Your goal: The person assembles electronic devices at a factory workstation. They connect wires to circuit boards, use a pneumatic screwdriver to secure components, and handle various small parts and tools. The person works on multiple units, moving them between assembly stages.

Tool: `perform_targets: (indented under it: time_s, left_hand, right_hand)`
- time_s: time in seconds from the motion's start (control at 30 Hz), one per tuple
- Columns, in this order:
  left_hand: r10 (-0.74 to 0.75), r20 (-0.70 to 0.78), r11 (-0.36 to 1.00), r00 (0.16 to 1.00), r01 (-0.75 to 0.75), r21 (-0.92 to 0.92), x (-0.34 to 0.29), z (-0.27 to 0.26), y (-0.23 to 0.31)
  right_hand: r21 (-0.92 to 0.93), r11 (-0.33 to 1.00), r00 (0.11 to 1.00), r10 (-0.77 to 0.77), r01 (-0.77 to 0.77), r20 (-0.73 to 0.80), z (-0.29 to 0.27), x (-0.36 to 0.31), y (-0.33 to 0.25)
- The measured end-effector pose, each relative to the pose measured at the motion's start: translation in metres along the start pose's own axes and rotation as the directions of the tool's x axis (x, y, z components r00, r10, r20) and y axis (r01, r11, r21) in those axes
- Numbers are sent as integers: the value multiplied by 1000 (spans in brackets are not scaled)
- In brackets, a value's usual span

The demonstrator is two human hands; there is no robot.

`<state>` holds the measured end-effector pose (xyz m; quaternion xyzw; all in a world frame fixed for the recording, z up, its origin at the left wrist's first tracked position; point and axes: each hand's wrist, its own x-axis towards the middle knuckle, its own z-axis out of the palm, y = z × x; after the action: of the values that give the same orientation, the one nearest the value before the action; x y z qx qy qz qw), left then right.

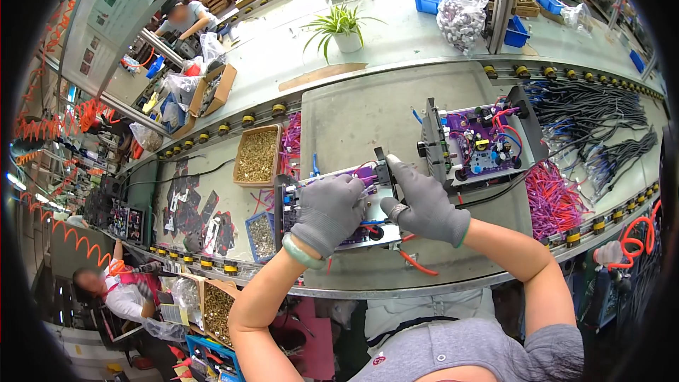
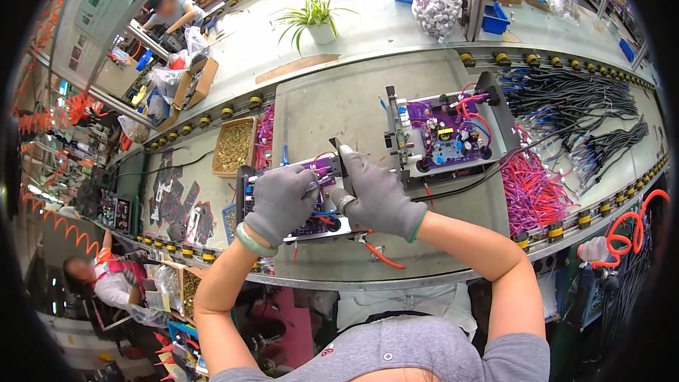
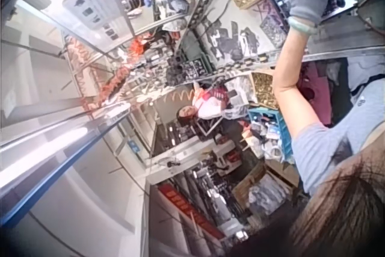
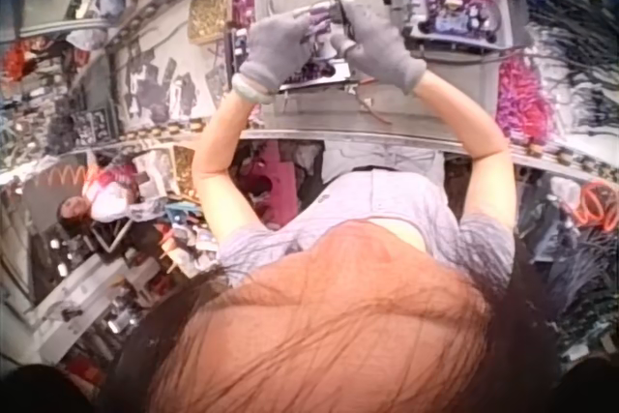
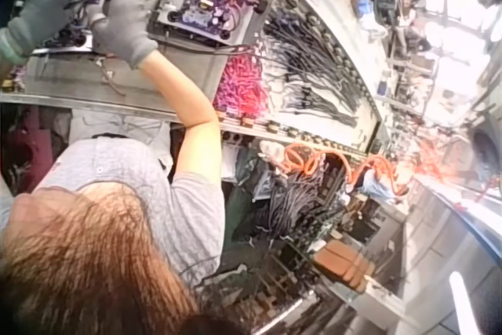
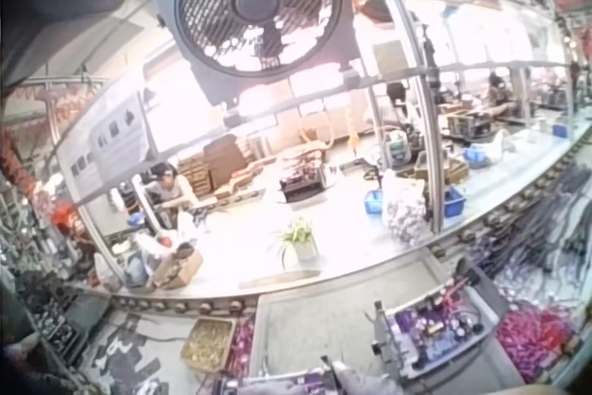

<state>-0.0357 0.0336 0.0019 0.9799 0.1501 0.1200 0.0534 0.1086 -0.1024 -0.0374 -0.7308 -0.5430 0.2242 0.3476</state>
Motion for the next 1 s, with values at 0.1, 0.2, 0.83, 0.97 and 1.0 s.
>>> perform_targets:
  time_s: [0.1,0.2,0.83,0.97,1.0]
  left_hand:
    - [-4,17,1000,1000,4,16,0,0,-1]
    - [6,-25,1000,1000,-6,-1,-1,8,-3]
    - [-137,-12,986,991,135,-97,1,-20,30]
    - [-252,-11,857,968,218,-467,1,-34,42]
    - [-339,81,676,937,303,-672,0,-33,39]
  right_hand:
    - [-40,997,998,-62,61,-13,1,1,3]
    - [-14,999,999,-45,45,-20,1,0,0]
    - [-120,848,765,-519,516,-380,-26,-8,-30]
    - [-163,869,763,-490,468,-422,-34,5,-27]
    - [-105,884,784,-454,455,-423,-40,3,-28]
